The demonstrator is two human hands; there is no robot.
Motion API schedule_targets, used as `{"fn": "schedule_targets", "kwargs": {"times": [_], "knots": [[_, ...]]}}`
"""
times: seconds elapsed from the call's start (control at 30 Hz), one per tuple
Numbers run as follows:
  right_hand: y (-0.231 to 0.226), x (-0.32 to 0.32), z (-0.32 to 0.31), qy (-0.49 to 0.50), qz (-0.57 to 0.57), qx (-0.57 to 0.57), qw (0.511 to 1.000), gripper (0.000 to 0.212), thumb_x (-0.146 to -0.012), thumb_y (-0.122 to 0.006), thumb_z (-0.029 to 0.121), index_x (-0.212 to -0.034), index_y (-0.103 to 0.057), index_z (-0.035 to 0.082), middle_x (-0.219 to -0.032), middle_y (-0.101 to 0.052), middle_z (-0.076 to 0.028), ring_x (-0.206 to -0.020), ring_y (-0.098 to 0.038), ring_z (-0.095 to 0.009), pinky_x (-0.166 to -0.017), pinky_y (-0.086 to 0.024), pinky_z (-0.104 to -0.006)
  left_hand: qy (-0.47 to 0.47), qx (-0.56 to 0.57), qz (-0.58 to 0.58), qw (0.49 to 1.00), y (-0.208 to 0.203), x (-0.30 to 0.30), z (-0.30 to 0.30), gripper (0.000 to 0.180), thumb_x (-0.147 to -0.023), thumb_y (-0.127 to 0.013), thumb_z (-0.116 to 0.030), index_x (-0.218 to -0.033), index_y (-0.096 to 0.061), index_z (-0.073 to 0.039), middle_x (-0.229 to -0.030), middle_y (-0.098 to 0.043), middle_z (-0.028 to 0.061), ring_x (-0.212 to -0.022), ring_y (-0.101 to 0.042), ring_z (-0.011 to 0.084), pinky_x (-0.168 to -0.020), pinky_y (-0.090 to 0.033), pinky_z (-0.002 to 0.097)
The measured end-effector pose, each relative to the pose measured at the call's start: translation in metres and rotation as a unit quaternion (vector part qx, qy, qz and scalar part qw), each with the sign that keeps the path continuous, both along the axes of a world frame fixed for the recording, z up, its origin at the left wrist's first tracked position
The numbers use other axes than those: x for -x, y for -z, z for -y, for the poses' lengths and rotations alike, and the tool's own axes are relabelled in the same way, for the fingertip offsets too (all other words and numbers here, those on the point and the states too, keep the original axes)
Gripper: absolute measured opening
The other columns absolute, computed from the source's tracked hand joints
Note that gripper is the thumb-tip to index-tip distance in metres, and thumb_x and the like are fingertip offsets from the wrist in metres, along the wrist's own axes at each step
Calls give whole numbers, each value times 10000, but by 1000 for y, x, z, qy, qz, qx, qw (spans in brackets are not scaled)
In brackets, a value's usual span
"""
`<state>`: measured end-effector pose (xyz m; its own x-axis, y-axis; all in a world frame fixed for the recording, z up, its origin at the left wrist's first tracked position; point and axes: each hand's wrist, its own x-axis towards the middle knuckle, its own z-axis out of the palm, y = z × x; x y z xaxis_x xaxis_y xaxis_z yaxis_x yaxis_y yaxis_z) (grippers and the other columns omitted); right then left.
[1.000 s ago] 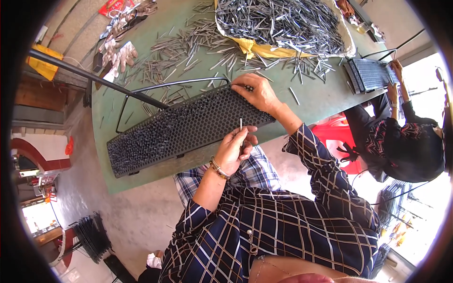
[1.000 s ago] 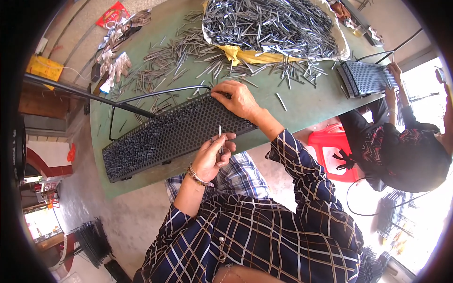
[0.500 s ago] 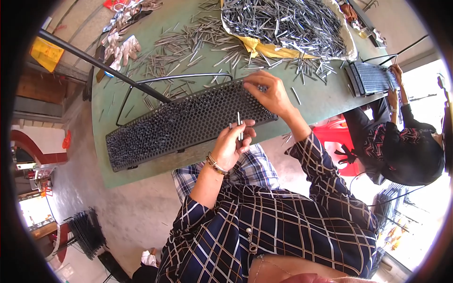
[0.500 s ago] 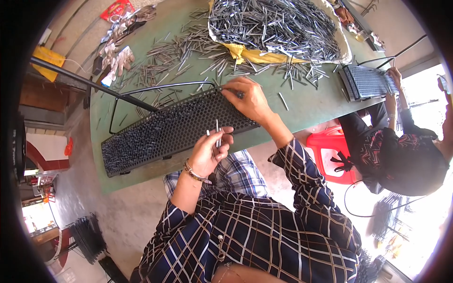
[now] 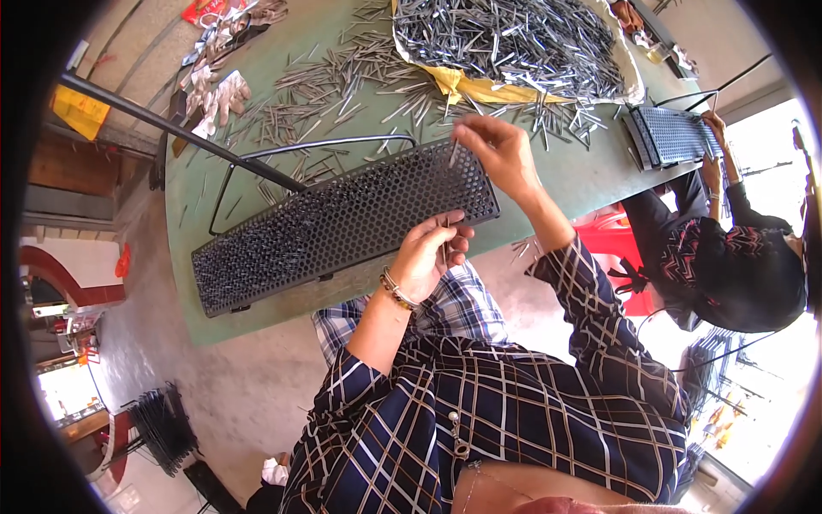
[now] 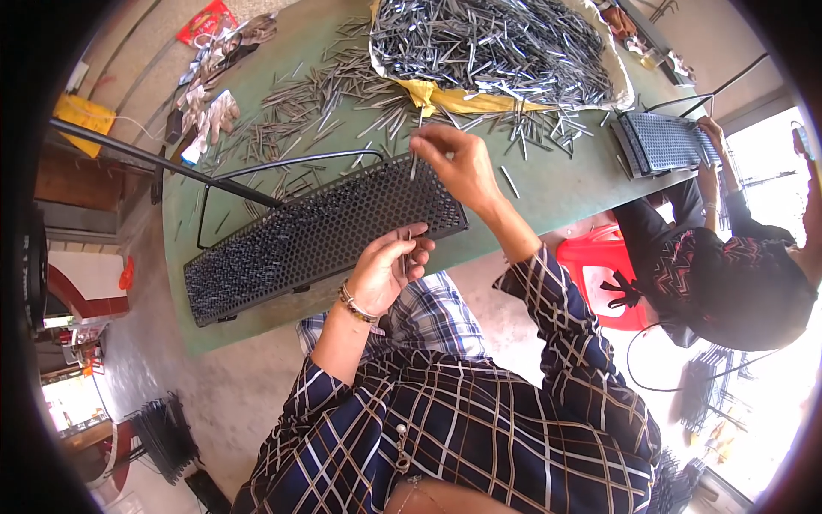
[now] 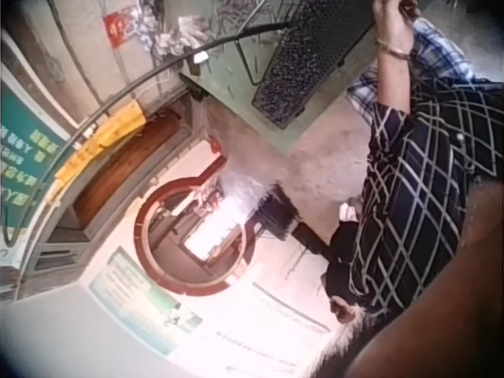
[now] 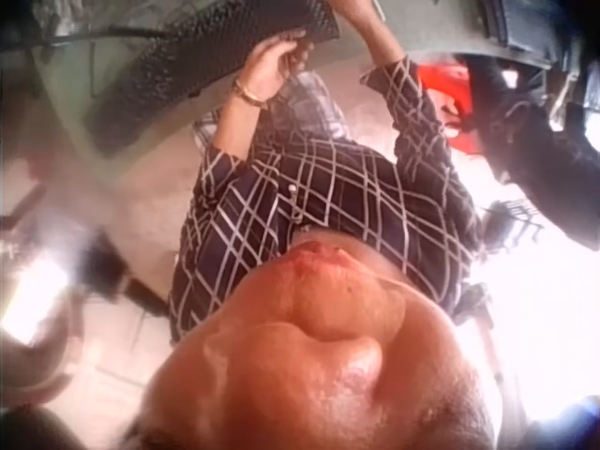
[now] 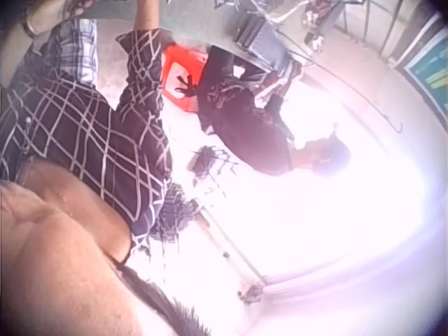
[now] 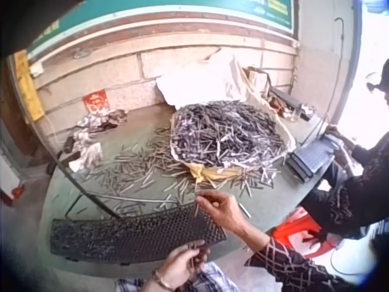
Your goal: The person inserts small metal pins into the holes of a perforated metal template by hand.
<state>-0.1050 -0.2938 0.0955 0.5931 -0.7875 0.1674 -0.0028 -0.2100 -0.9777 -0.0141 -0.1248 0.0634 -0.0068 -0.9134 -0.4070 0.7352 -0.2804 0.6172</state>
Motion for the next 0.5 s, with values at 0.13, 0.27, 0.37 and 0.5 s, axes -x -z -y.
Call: {"fn": "schedule_targets", "kwargs": {"times": [0.13, 0.27, 0.37, 0.5], "knots": [[19, -17, 16, 78, -26, 145, 986, 189, -824, -660, 137, -963, -659, 9, -818, -680, -76, -736, -609, -99, -691, -479, -249, -7, -17, -73, 997, -8, 2, 1, 323, -858, -410, -26, -1176, -465, -4, -1011, -595, 134, -902, -591, 208, -780, -492, 350], [31, -25, 12, 87, -48, 187, 977, 190, -804, -673, 136, -964, -667, 33, -844, -678, -77, -737, -619, -121, -682, -481, -257, 7, -2, -87, 996, -9, -3, -5, 367, -862, -399, -22, -1228, -422, -5, -1106, -560, 159, -999, -569, 246, -838, -482, 391], [42, -25, 14, 73, -50, 261, 961, 158, -782, -673, 142, -903, -672, 40, -856, -663, -98, -776, -618, -221, -719, -478, -325, -7, -7, -68, 998, -12, 1, -5, 366, -879, -401, -20, -1246, -415, -23, -1122, -554, 160, -1031, -560, 256, -849, -481, 396], [45, -23, 14, 20, -70, 402, 913, 131, -755, -673, 145, -845, -669, 50, -869, -646, -91, -844, -592, -270, -775, -442, -366, -25, -1, -59, 998, -16, 3, -6, 357, -894, -413, -20, -1250, -412, -35, -1129, -549, 163, -1060, -549, 262, -876, -476, 404]]}}
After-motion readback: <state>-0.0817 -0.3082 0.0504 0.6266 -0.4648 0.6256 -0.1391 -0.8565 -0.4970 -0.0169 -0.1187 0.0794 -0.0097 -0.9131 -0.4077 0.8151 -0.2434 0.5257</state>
